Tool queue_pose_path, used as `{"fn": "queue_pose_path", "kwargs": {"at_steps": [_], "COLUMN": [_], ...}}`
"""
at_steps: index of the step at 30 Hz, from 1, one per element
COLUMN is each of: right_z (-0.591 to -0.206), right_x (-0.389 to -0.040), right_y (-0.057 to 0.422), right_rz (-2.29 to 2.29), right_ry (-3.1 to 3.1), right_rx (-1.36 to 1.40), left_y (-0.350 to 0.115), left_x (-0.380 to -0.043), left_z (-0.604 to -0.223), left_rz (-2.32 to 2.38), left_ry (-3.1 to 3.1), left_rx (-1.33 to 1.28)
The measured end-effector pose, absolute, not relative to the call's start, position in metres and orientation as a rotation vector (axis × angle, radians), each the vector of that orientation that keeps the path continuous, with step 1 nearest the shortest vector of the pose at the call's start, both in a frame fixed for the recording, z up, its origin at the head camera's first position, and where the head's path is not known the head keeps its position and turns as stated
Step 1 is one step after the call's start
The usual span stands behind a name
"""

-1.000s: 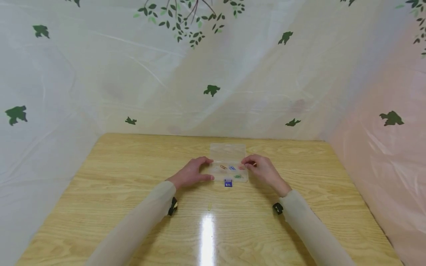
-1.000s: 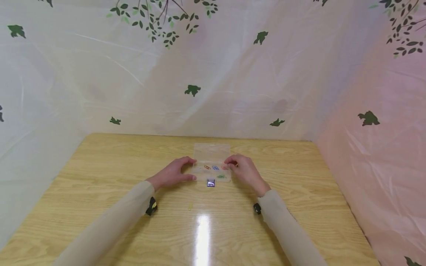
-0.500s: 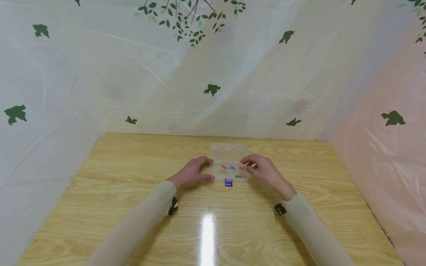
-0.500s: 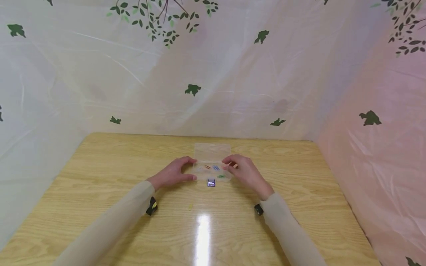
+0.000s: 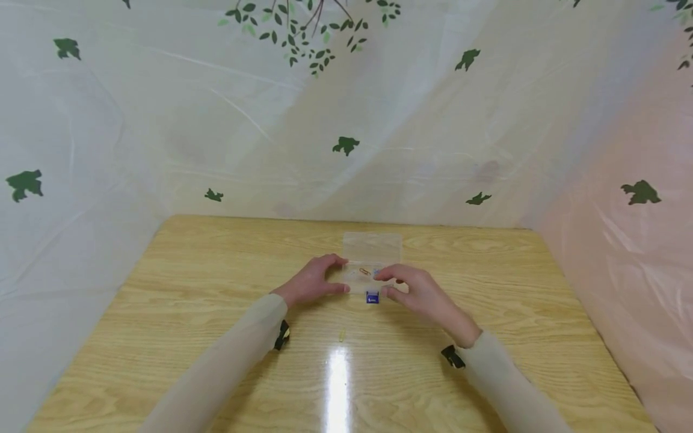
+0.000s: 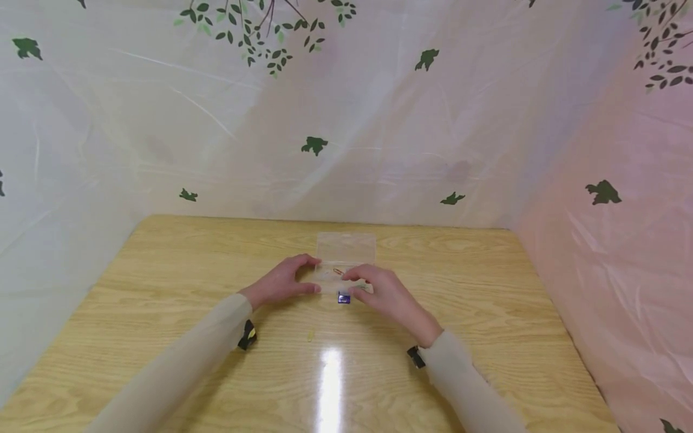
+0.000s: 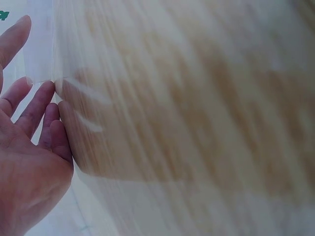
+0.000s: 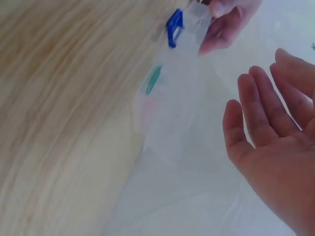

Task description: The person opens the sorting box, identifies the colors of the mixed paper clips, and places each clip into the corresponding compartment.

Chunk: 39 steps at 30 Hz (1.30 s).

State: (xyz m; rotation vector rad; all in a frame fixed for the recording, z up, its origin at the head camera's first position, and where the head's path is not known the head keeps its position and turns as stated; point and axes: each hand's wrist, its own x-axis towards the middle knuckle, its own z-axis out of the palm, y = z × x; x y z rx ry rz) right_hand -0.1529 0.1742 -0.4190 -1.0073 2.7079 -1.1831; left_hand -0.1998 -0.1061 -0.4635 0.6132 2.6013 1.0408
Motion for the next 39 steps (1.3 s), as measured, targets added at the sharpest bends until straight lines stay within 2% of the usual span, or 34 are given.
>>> {"fn": "queue_pose_path", "kwargs": {"at_steps": [12,39], "right_z": [-0.423,-0.444], "right_x": [-0.14,-0.134], "right_y": [0.155,0.12], "right_rz": [-1.166,-0.923], "right_ry": [2.541,2.3], "right_rx": [-1.171,-1.219], "left_y": [-0.106,-0.106], "left_x": [-0.199,-0.199], "left_z": [-0.46,-0.463], "left_rz": [1.058,1.057], "left_ry": [2.599,2.595], "left_rx": [0.644,0.577]}}
